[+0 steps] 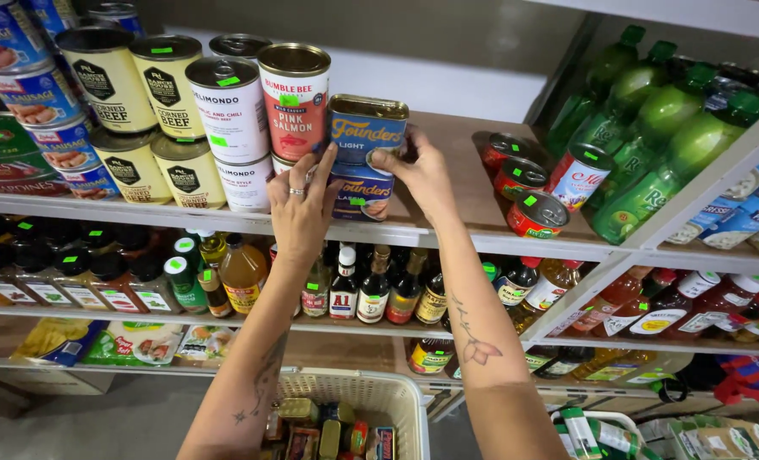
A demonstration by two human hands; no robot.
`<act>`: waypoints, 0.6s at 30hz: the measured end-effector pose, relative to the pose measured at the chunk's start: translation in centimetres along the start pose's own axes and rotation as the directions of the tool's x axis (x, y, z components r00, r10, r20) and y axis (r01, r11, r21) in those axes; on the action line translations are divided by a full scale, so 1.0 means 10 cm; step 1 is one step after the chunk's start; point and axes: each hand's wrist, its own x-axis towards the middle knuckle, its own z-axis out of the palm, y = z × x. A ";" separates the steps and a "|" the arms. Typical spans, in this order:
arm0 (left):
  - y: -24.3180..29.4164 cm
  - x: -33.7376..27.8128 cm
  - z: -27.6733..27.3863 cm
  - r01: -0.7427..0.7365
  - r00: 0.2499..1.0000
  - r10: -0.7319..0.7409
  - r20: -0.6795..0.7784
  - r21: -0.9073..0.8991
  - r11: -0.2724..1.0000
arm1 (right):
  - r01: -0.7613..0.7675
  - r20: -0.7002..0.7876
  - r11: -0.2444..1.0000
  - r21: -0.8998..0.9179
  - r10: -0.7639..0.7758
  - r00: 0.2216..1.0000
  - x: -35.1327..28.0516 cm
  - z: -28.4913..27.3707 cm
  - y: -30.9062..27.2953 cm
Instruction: Placing various canned food items from a basket onto grocery store shelves.
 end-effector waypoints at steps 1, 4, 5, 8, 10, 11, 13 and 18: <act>-0.01 0.00 0.00 -0.002 1.000 0.002 0.001 0.000 1.000 | 0.000 -0.002 1.000 0.001 0.000 1.000 0.04 -0.06 0.11; 0.03 0.06 0.01 -0.021 1.000 0.020 0.004 0.041 0.999 | -0.064 -0.053 0.997 -0.050 0.061 0.997 0.20 -0.25 0.28; 0.06 0.12 -0.01 -0.096 0.995 0.095 0.016 0.064 0.993 | -0.034 -0.067 0.999 0.000 0.034 0.997 0.26 -0.29 0.25; 0.18 0.28 0.01 -0.200 0.978 0.198 0.060 0.031 0.979 | 0.029 -0.036 0.996 0.083 -0.026 0.999 0.55 -0.34 0.35; 0.24 0.34 0.06 -0.235 0.968 0.236 0.085 -0.027 0.972 | 0.066 0.001 0.991 0.118 -0.066 0.998 0.78 -0.33 0.62; 0.24 0.35 0.09 -0.237 0.963 0.234 0.134 0.005 0.972 | -0.030 0.116 0.970 0.240 0.002 0.993 0.90 -0.32 0.82; 0.24 0.36 0.13 -0.249 0.953 0.239 0.185 0.034 0.968 | -0.133 0.228 0.927 0.352 0.053 0.972 1.17 -0.30 1.31; 0.26 0.36 0.13 -0.240 0.954 0.227 0.198 0.047 0.970 | 0.029 0.302 0.968 -0.248 0.049 0.952 1.54 -0.31 2.06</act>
